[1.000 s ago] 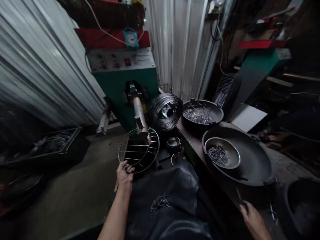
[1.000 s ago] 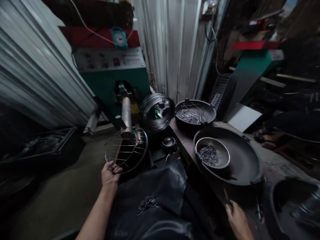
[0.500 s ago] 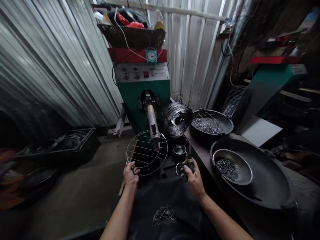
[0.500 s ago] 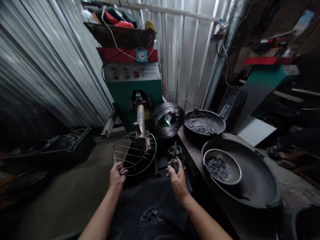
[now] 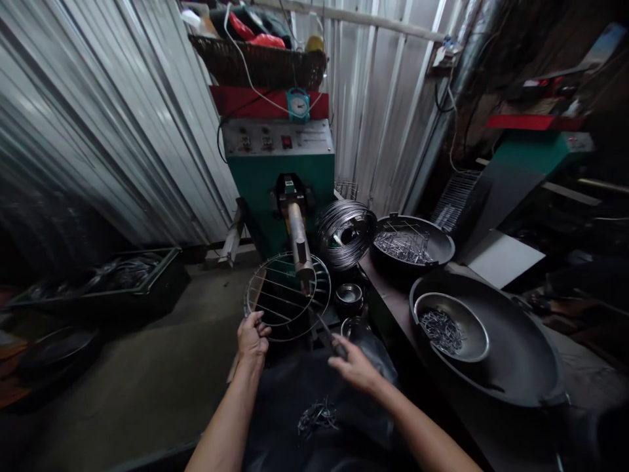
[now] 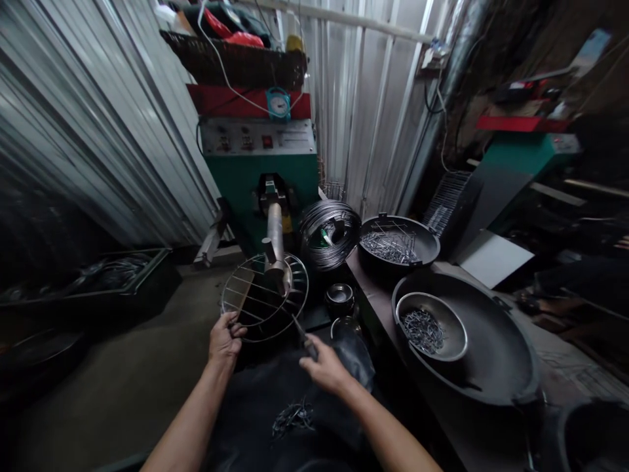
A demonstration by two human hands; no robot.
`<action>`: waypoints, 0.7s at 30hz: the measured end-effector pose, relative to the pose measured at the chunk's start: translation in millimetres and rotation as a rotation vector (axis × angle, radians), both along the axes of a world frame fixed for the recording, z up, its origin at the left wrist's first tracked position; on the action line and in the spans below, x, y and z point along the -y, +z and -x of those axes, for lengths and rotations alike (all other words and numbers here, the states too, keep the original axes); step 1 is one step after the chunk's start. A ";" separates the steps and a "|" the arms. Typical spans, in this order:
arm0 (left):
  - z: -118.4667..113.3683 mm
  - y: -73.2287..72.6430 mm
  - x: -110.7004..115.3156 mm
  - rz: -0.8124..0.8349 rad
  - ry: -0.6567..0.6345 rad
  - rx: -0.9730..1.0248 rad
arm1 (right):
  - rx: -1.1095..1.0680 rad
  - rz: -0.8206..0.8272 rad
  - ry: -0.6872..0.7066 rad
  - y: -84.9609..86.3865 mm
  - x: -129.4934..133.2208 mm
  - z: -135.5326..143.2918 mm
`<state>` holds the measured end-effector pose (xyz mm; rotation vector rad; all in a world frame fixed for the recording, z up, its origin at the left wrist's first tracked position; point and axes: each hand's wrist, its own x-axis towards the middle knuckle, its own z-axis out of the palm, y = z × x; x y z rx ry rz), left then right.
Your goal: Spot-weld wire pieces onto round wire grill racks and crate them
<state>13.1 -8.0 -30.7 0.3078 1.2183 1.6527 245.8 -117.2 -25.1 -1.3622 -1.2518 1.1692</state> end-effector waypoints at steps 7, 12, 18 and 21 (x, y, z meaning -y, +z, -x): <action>0.4 9.0 -1.2 0.003 0.020 -0.064 | -0.199 0.052 -0.189 5.9 2.5 -12.0; -3.5 8.0 -2.1 0.009 0.007 -0.078 | -0.096 0.146 -0.019 -5.7 -0.9 7.5; 2.3 6.4 1.1 0.077 0.057 -0.073 | -0.085 0.115 -0.027 1.3 11.9 -3.9; 0.6 8.5 0.5 0.076 0.047 -0.057 | -0.179 0.020 -0.166 2.6 13.2 0.5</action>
